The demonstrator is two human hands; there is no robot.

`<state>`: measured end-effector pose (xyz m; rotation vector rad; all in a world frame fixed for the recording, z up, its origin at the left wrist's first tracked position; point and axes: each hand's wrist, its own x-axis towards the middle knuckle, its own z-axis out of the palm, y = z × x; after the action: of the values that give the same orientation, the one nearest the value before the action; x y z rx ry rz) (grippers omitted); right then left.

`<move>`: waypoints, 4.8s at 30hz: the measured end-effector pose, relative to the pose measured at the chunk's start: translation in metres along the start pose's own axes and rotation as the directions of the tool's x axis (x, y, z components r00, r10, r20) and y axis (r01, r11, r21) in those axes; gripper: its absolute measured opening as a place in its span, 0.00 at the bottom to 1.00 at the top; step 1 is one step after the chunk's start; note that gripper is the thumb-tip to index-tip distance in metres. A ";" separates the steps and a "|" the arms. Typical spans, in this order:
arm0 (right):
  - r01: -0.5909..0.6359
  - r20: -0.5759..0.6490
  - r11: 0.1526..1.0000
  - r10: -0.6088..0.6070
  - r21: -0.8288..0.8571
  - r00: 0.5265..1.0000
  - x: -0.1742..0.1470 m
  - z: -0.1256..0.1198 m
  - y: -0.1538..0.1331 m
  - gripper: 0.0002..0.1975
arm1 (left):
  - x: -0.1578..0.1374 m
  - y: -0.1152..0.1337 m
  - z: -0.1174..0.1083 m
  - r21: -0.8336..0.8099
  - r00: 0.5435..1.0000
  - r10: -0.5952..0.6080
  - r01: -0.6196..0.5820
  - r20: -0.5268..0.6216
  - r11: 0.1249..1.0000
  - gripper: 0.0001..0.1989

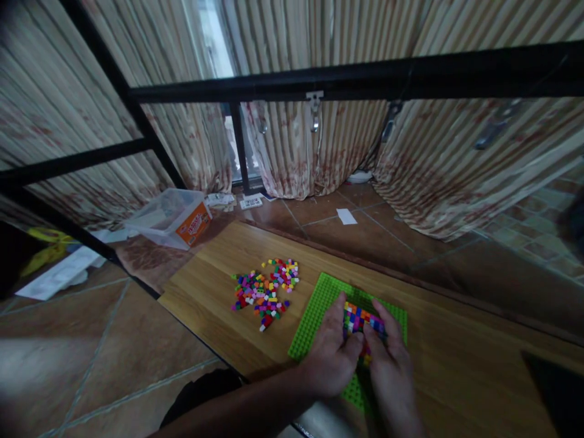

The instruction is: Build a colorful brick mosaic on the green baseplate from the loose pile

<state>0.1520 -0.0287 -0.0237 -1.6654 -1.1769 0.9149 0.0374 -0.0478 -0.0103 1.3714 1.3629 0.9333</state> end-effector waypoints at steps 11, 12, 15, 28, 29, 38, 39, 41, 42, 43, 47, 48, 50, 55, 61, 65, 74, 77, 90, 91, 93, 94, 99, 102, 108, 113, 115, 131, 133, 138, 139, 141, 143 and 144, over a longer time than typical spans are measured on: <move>-0.059 0.067 0.994 0.065 -0.095 0.996 0.009 -0.009 0.006 0.37 | -0.002 0.007 -0.015 -0.073 0.999 0.030 -0.028 0.029 0.997 0.39; -0.065 0.064 0.992 0.073 -0.112 0.995 0.009 -0.009 0.005 0.38 | 0.000 0.008 -0.018 -0.067 0.998 0.058 -0.058 0.004 0.996 0.37; -0.092 0.044 0.988 0.099 -0.126 0.994 0.007 -0.009 0.001 0.39 | 0.012 0.007 -0.038 -0.004 0.974 0.160 -0.162 -0.158 0.987 0.29; -0.091 0.004 0.967 0.094 -0.240 0.996 0.013 -0.010 -0.004 0.38 | 0.021 -0.035 -0.259 0.477 0.875 -0.040 0.301 -0.483 0.826 0.21; -0.080 0.008 0.967 0.084 -0.241 0.996 0.014 -0.011 -0.003 0.37 | 0.018 -0.038 -0.260 0.499 0.894 -0.051 0.296 -0.446 0.815 0.21; -0.021 -0.015 0.978 0.018 -0.206 1.000 0.012 -0.006 -0.003 0.34 | 0.020 -0.042 -0.257 0.589 0.940 -0.068 0.265 -0.335 0.763 0.08; -0.018 -0.006 0.986 0.017 -0.168 1.000 0.010 -0.006 -0.005 0.33 | 0.020 -0.040 -0.259 0.593 0.940 -0.058 0.259 -0.336 0.763 0.07; -0.007 -0.020 0.996 0.005 -0.090 1.000 0.008 -0.004 -0.009 0.30 | 0.022 -0.036 -0.258 0.594 0.942 -0.022 0.230 -0.336 0.771 0.07; -0.017 -0.028 0.998 0.016 -0.053 0.999 0.007 -0.003 -0.011 0.29 | 0.024 -0.033 -0.254 0.590 0.941 0.001 0.211 -0.338 0.779 0.08; -0.032 -0.032 0.999 0.031 -0.013 0.999 0.006 -0.002 -0.013 0.29 | 0.027 -0.029 -0.246 0.574 0.938 0.034 0.182 -0.345 0.799 0.09; -0.071 0.003 0.993 0.071 0.091 0.997 0.007 0.002 -0.019 0.27 | 0.035 -0.010 -0.180 0.360 0.956 0.179 -0.087 -0.230 0.929 0.09; -0.066 0.007 0.992 0.066 0.106 0.998 0.007 0.003 -0.019 0.26 | 0.035 -0.005 -0.160 0.324 0.962 0.219 -0.157 -0.164 0.933 0.09; -0.050 0.011 0.990 0.049 0.132 0.999 0.007 0.004 -0.019 0.26 | 0.036 0.002 -0.122 0.279 0.956 0.277 -0.241 -0.097 0.930 0.10; -0.003 0.028 0.988 -0.002 0.154 1.000 0.007 0.005 -0.014 0.24 | 0.043 0.011 -0.075 0.288 0.933 0.360 -0.340 -0.020 0.896 0.11; 0.045 0.046 0.988 -0.052 0.147 0.998 0.010 0.006 -0.010 0.24 | 0.052 0.012 -0.065 0.315 0.920 0.380 -0.391 0.098 0.865 0.13; 0.074 0.052 0.987 -0.082 0.145 0.995 0.011 0.006 -0.009 0.23 | 0.052 0.013 -0.063 0.343 0.919 0.377 -0.394 0.117 0.853 0.13; 0.152 0.033 0.984 -0.156 0.097 0.987 0.011 0.007 -0.013 0.20 | 0.053 0.014 -0.062 0.239 0.939 0.332 -0.343 0.088 0.908 0.12; 0.165 0.041 0.982 -0.169 0.092 0.985 0.013 0.007 -0.012 0.20 | 0.056 0.013 -0.061 0.174 0.969 0.238 -0.247 0.071 0.953 0.10; 0.137 0.056 0.989 -0.140 0.055 0.989 0.012 0.006 -0.010 0.20 | 0.069 0.005 -0.059 0.083 0.990 0.085 -0.095 0.112 0.992 0.12; 0.136 0.057 0.990 -0.139 0.048 0.989 0.012 0.006 -0.010 0.20 | 0.069 0.005 -0.058 0.066 0.991 0.079 -0.087 0.109 0.994 0.12; 0.126 0.064 0.991 -0.128 0.031 0.990 0.012 0.005 -0.010 0.19 | 0.067 0.003 -0.057 0.031 0.992 0.073 -0.077 0.105 0.997 0.12; 0.117 0.068 0.993 -0.118 0.019 0.991 0.012 0.005 -0.009 0.20 | 0.066 0.002 -0.056 0.019 0.992 0.074 -0.077 0.105 0.997 0.12; 0.071 0.066 0.996 -0.068 -0.051 0.996 0.012 0.002 -0.008 0.22 | 0.057 -0.003 -0.055 0.016 0.983 0.138 -0.141 0.118 0.990 0.14; 0.063 0.065 0.995 -0.058 -0.079 0.996 0.012 0.000 -0.008 0.23 | 0.050 -0.006 -0.059 0.043 0.977 0.186 -0.192 0.108 0.980 0.15; 0.066 0.069 0.986 -0.056 -0.151 0.996 0.013 -0.002 -0.007 0.25 | 0.052 -0.009 -0.090 0.107 0.983 0.185 -0.184 0.000 0.977 0.15; 0.020 0.075 0.982 -0.005 -0.188 0.997 0.013 -0.002 -0.010 0.28 | 0.055 -0.005 -0.162 0.452 0.952 -0.011 0.156 -0.307 0.878 0.12; 0.022 0.072 0.979 -0.008 -0.203 0.997 0.013 -0.002 -0.010 0.28 | 0.052 -0.006 -0.192 0.498 0.911 -0.069 0.284 -0.406 0.820 0.11; 0.019 0.069 0.963 -0.001 -0.270 0.998 0.015 -0.005 -0.007 0.28 | 0.030 -0.030 -0.239 0.668 0.883 -0.298 0.468 -0.362 0.579 0.08; 0.025 0.070 0.963 -0.006 -0.270 0.997 0.015 -0.005 -0.006 0.28 | 0.030 -0.032 -0.239 0.670 0.887 -0.297 0.461 -0.352 0.582 0.05; 0.044 0.070 0.972 -0.029 -0.231 0.997 0.015 -0.003 -0.006 0.26 | 0.029 -0.029 -0.240 0.664 0.900 -0.246 0.433 -0.361 0.610 0.06; 0.044 0.069 0.974 -0.029 -0.223 0.997 0.015 -0.003 -0.007 0.26 | 0.029 -0.026 -0.240 0.664 0.906 -0.223 0.417 -0.359 0.621 0.07; 0.047 0.068 0.977 -0.033 -0.208 0.997 0.014 -0.001 -0.008 0.26 | 0.029 -0.020 -0.236 0.665 0.927 -0.174 0.361 -0.332 0.653 0.08; 0.054 0.072 0.981 -0.042 -0.186 0.997 0.013 0.000 -0.008 0.25 | 0.031 -0.013 -0.226 0.653 0.962 -0.094 0.245 -0.257 0.717 0.09; 0.060 0.074 0.984 -0.048 -0.170 0.996 0.013 0.001 -0.008 0.25 | 0.033 -0.010 -0.218 0.633 0.978 -0.040 0.163 -0.205 0.756 0.08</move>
<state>0.1527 -0.0147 -0.0173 -1.7406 -1.3757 0.8633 -0.1717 0.0076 0.0319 1.7223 2.0043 0.5206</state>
